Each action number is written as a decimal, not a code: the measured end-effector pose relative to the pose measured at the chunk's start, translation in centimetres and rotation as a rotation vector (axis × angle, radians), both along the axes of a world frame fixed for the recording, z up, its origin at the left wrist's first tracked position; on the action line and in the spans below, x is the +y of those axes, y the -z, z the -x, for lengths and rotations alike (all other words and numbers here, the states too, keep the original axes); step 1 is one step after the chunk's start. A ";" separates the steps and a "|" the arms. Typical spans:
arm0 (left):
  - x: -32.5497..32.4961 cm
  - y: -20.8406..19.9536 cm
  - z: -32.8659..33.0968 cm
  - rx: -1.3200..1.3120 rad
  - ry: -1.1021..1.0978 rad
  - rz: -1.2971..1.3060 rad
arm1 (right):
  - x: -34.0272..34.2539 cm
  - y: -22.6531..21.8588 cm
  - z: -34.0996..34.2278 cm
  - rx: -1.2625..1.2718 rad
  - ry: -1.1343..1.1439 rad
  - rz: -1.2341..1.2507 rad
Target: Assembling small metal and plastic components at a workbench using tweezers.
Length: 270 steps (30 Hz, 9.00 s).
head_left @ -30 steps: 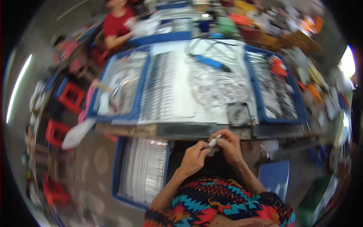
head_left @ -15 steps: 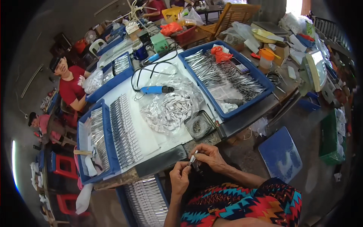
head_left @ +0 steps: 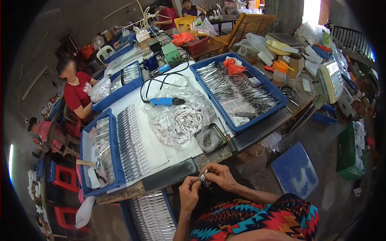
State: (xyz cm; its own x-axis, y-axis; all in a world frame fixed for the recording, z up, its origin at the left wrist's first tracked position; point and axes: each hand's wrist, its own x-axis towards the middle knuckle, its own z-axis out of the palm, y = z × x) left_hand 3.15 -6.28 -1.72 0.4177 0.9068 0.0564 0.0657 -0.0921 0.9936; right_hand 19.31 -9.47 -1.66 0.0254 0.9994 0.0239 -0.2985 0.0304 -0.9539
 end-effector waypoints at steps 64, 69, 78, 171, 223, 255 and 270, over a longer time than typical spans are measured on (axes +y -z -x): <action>-5.5 -2.0 4.7 -0.010 -0.128 0.029 | -2.5 -3.7 4.4 -0.003 -0.125 -0.069; -4.9 -1.2 4.6 -0.043 -0.094 0.073 | -1.9 -2.4 3.8 -0.034 -0.093 -0.069; -4.5 -0.2 5.2 -0.077 -0.138 0.107 | -1.1 -1.9 4.7 -0.013 -0.042 -0.048; -6.9 2.5 6.2 0.388 0.217 -0.339 | -4.7 1.9 2.3 -0.680 -0.537 -0.274; -8.0 2.8 4.3 0.406 0.354 -0.400 | -7.0 1.8 0.8 -0.690 -0.499 -0.253; -8.0 3.2 3.7 0.339 0.365 -0.322 | -7.3 2.8 0.1 -0.711 -0.549 -0.268; -8.0 2.9 3.4 0.394 0.281 -0.390 | -7.4 2.5 0.2 -0.719 -0.434 -0.221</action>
